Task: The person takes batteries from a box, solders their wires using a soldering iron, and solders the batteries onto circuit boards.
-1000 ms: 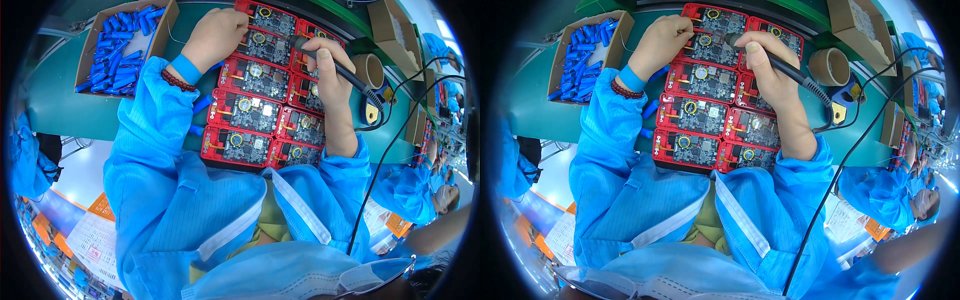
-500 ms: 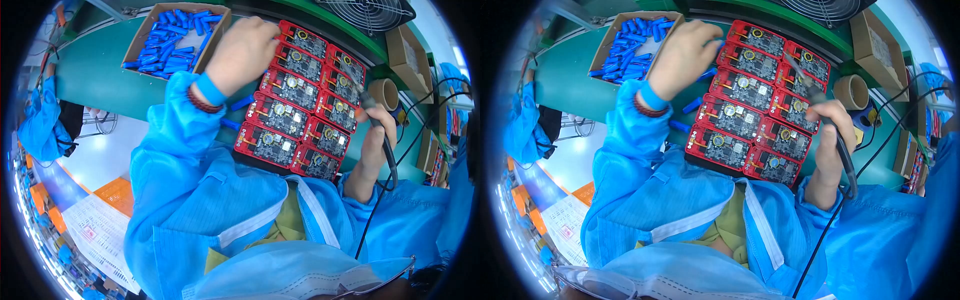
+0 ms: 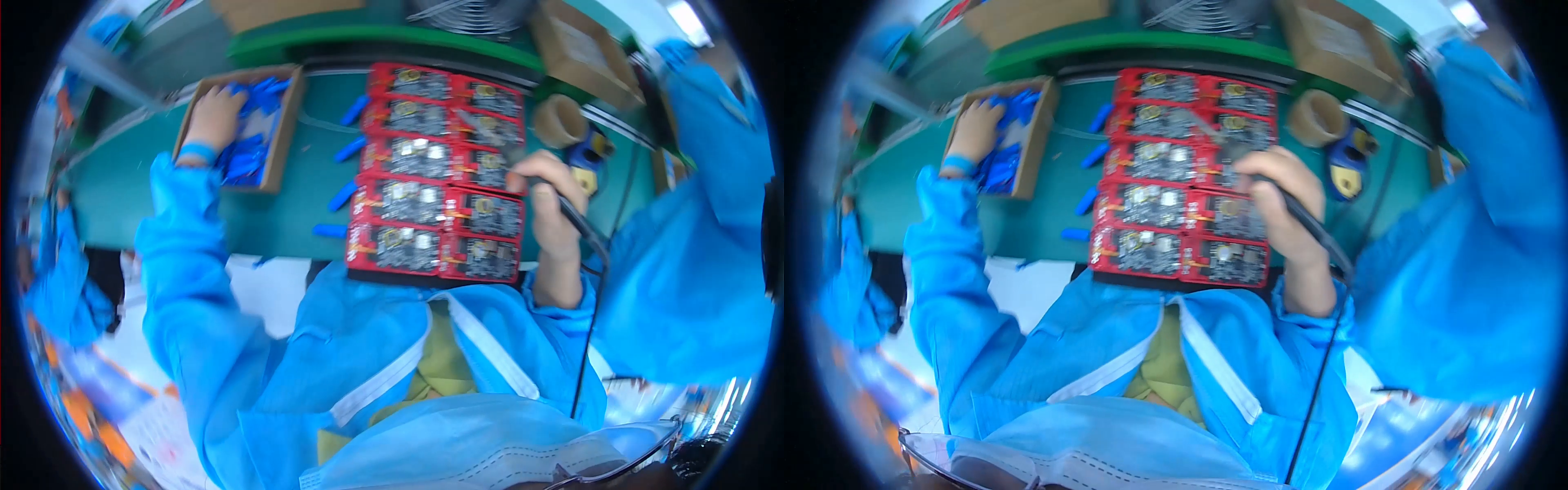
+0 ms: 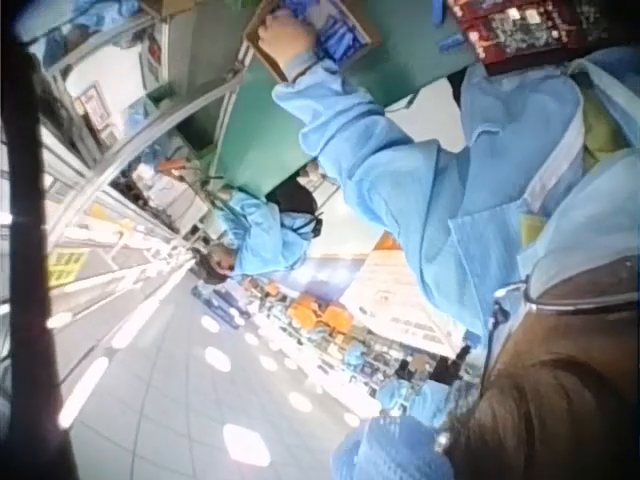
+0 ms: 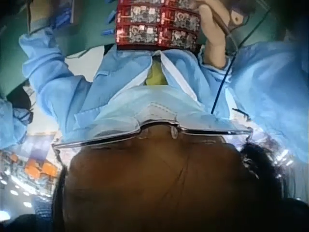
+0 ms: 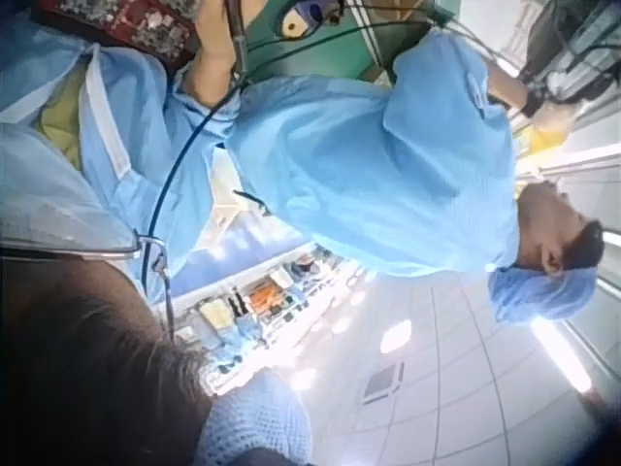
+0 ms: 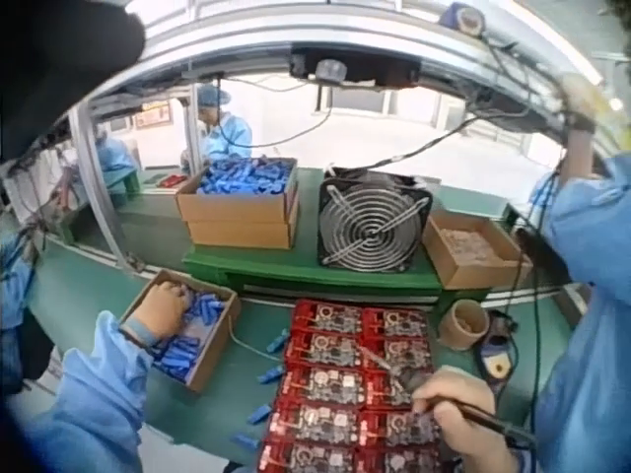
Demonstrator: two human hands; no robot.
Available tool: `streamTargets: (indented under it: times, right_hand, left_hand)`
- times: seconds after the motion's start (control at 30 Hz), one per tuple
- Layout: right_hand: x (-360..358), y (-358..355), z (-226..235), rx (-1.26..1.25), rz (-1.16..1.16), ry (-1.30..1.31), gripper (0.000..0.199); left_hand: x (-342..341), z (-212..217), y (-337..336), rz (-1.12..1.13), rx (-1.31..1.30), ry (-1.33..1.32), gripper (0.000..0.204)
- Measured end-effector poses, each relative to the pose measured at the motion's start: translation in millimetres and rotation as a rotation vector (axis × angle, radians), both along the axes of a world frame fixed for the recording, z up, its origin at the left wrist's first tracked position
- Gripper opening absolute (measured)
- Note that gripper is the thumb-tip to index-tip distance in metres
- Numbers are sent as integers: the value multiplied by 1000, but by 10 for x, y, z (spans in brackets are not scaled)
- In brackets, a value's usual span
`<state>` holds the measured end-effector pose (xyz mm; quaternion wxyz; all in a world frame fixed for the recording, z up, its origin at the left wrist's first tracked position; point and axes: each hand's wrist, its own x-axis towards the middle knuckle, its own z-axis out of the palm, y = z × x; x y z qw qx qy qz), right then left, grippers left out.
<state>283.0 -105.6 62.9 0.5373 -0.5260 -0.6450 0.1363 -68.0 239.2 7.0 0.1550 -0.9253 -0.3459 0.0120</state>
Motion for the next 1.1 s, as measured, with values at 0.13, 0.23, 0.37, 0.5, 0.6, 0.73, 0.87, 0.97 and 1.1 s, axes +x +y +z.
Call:
streamTargets:
  times: [0.13, 0.23, 0.37, 0.5, 0.6, 0.73, 0.87, 0.97, 1.1]
  right_hand:
    - [1, -26, 59, 3, 22, 19, 24]
    - [-8, -26, 58, 44, 18, 6, 21]
    - [-93, 28, 34, 43, 52, -75, 18]
    - [-381, 108, 73, 72, 36, -203, 34]
    - [-517, 163, -57, 48, 54, -186, 43]
    - [-572, 56, -162, 74, -7, -121, 40]
    - [-593, -12, -127, -20, -62, 35, 37]
    - [-613, -3, -104, 50, -89, 53, 31]
    - [-638, -74, -9, -66, -90, 102, 30]
  left_hand:
    - [-172, 39, 24, 126, -78, -254, 32]
    - [-167, 226, -175, 51, 43, -581, 26]
    - [462, 636, -1010, 44, -935, -1160, 15]
    - [1079, 678, -1906, -55, -1568, -1116, 6]
    - [1306, 541, -2239, -37, -1874, -1193, 8]
    - [1378, 501, -2432, -90, -2074, -1383, 11]
    - [1354, 523, -2477, -207, -2094, -1471, 16]
    - [1377, 489, -2515, -222, -1733, -1469, 18]
    - [1393, 566, -2486, -220, -1466, -1356, 16]
